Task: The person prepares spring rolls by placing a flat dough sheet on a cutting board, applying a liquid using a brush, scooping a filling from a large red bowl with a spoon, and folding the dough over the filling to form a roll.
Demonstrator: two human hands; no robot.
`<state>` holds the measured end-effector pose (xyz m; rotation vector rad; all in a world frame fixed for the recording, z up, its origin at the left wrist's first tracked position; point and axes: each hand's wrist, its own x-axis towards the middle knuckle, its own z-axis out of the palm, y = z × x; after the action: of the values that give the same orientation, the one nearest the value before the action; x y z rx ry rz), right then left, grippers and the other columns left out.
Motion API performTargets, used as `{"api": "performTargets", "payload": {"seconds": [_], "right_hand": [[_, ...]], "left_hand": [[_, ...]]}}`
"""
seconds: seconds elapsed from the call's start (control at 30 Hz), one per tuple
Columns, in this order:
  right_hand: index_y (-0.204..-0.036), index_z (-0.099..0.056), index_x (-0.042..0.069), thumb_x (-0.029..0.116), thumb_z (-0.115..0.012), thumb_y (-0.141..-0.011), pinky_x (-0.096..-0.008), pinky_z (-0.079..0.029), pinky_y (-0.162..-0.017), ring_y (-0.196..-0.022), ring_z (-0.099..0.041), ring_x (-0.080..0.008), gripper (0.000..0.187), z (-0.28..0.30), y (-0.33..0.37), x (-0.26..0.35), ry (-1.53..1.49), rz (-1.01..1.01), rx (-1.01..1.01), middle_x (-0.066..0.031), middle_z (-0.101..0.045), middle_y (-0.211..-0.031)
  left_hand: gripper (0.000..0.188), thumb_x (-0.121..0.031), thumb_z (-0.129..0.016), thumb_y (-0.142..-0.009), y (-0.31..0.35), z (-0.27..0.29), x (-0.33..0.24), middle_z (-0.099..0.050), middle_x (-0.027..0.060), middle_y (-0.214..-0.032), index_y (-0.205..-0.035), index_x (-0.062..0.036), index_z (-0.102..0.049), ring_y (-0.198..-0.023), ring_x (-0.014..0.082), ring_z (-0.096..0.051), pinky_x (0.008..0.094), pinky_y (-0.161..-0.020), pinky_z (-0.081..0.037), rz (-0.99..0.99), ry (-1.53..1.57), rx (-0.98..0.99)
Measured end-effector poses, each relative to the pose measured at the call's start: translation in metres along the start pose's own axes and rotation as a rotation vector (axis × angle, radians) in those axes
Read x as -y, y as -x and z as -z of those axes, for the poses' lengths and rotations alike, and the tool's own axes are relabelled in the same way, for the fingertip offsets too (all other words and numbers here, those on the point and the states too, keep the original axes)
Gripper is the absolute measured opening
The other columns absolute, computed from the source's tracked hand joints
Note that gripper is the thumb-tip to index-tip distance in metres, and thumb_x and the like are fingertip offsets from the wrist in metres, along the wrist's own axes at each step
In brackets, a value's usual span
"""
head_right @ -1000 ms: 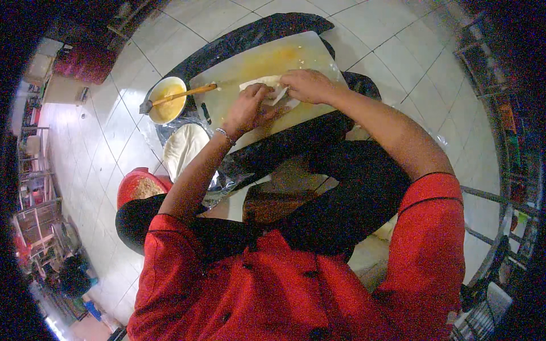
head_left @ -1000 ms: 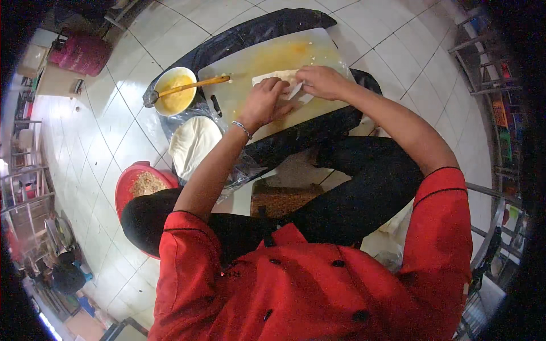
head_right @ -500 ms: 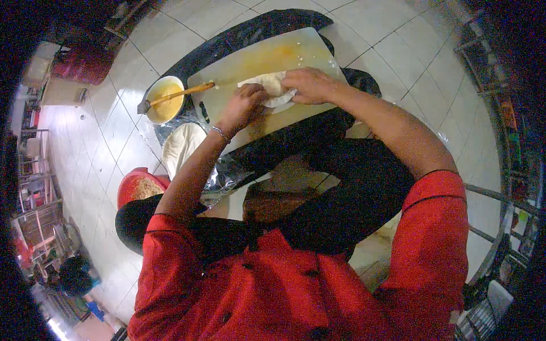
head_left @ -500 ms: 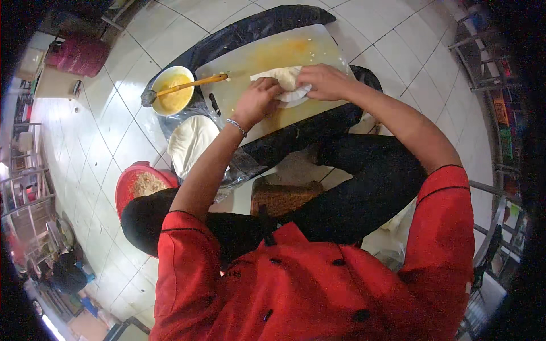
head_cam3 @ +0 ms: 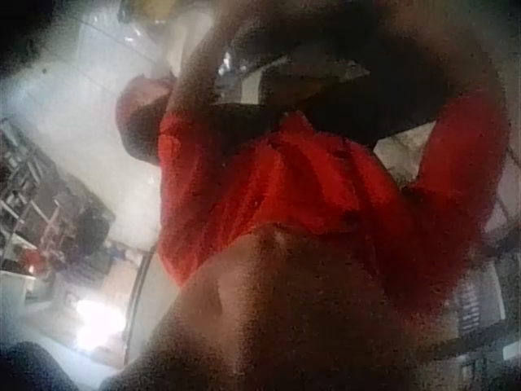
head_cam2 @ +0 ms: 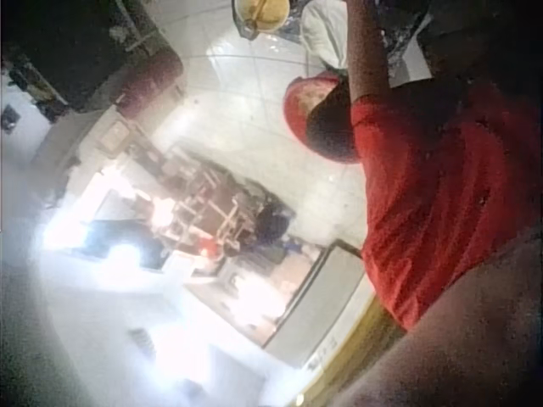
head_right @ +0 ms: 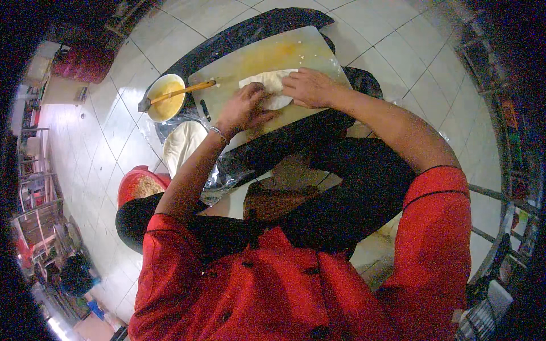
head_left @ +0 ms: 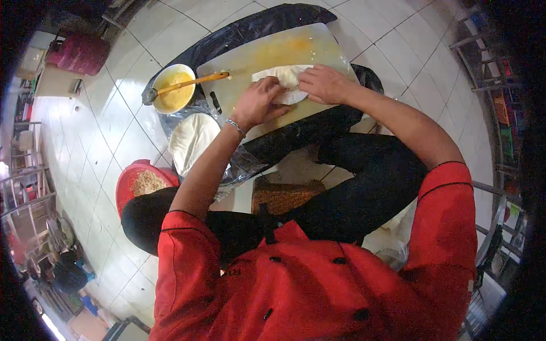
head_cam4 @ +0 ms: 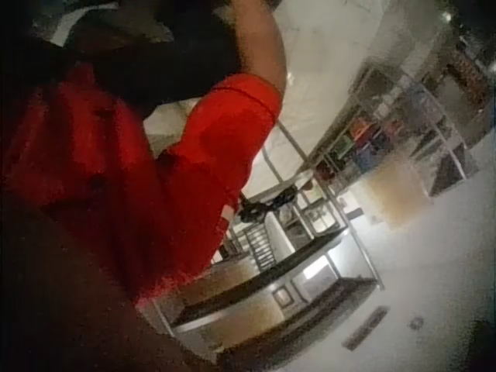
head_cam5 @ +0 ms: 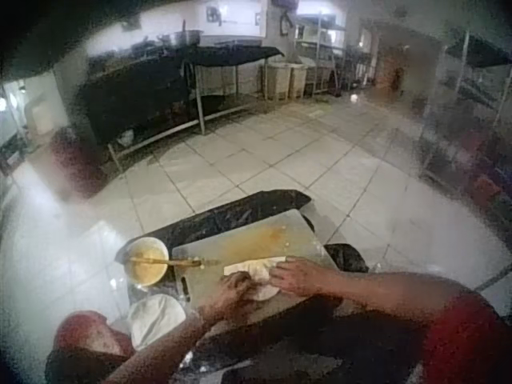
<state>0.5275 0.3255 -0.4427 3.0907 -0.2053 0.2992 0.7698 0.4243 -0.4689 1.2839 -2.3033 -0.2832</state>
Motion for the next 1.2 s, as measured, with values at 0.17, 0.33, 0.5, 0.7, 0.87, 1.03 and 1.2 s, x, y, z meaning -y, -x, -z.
{"api": "performTargets", "payload": {"seconds": [0.17,0.33,0.5,0.7,0.87,1.03,1.2], "right_hand": [[-0.104,-0.052,0.007,0.019,-0.068,-0.079,-0.0454,-0.045,-0.091,-0.099,-0.060,-0.0332,0.031,-0.004,0.007,-0.005,-0.093,-0.218,0.062,-0.0112,-0.061,-0.103],[-0.107,-0.050,0.007,0.021,-0.064,-0.084,-0.0465,-0.047,-0.087,-0.097,-0.059,-0.0358,0.030,-0.003,-0.001,-0.003,-0.184,-0.348,0.149,-0.0127,-0.060,-0.102],[-0.108,-0.051,0.007,0.019,-0.063,-0.085,-0.0461,-0.048,-0.085,-0.095,-0.060,-0.0352,0.029,0.003,-0.001,0.003,-0.170,-0.288,0.083,-0.0133,-0.059,-0.100],[-0.105,-0.056,0.010,0.017,-0.065,-0.083,-0.0454,-0.050,-0.082,-0.092,-0.062,-0.0337,0.024,-0.013,0.003,-0.007,-0.105,-0.314,0.062,-0.0092,-0.061,-0.099],[-0.110,-0.057,0.010,0.016,-0.062,-0.085,-0.0471,-0.051,-0.079,-0.089,-0.064,-0.0358,0.026,-0.010,0.000,-0.011,-0.183,-0.424,0.142,-0.0129,-0.065,-0.101],[-0.109,-0.058,0.010,0.024,-0.056,-0.092,-0.0521,-0.050,-0.074,-0.084,-0.065,-0.0410,0.022,-0.006,-0.002,-0.011,-0.360,-0.606,0.009,-0.0198,-0.067,-0.091],[-0.107,-0.058,0.011,0.030,-0.055,-0.094,-0.0543,-0.050,-0.073,-0.082,-0.065,-0.0421,0.023,-0.009,-0.005,-0.019,-0.406,-0.636,-0.009,-0.0209,-0.067,-0.087]], "left_hand": [[0.042,-0.034,-0.071,-0.081,-0.005,-0.003,-0.007,-0.057,0.0099,-0.115,-0.115,-0.0138,-0.059,-0.106,0.0298,-0.060,0.0418,-0.090,-0.047,0.032,-0.047,0.002],[0.030,-0.022,-0.067,-0.082,-0.007,-0.016,0.005,-0.060,0.0086,-0.115,-0.110,-0.0134,-0.059,-0.105,0.0297,-0.061,0.0419,-0.089,-0.048,0.012,-0.061,-0.059],[0.029,-0.016,-0.067,-0.081,-0.011,-0.014,0.008,-0.066,0.0102,-0.104,-0.109,-0.0140,-0.059,-0.097,0.0337,-0.065,0.0425,-0.082,-0.051,0.093,-0.019,-0.041],[0.024,-0.013,-0.061,-0.084,-0.018,-0.013,0.006,-0.069,0.0131,-0.097,-0.108,-0.0132,-0.059,-0.088,0.0345,-0.067,0.0434,-0.078,-0.053,0.210,-0.029,-0.008],[0.022,-0.016,-0.060,-0.089,-0.021,-0.008,0.009,-0.070,0.0174,-0.087,-0.110,-0.0115,-0.061,-0.080,0.0383,-0.067,0.0480,-0.073,-0.053,0.330,0.056,0.004],[0.023,-0.022,-0.061,-0.091,-0.024,-0.004,0.011,-0.069,0.0208,-0.088,-0.110,-0.0090,-0.062,-0.081,0.0399,-0.067,0.0487,-0.072,-0.053,0.362,0.214,-0.082],[0.023,-0.026,-0.062,-0.092,-0.029,-0.010,0.017,-0.069,0.0214,-0.087,-0.104,-0.0069,-0.066,-0.079,0.0399,-0.067,0.0472,-0.071,-0.053,0.413,0.228,-0.136]]}}
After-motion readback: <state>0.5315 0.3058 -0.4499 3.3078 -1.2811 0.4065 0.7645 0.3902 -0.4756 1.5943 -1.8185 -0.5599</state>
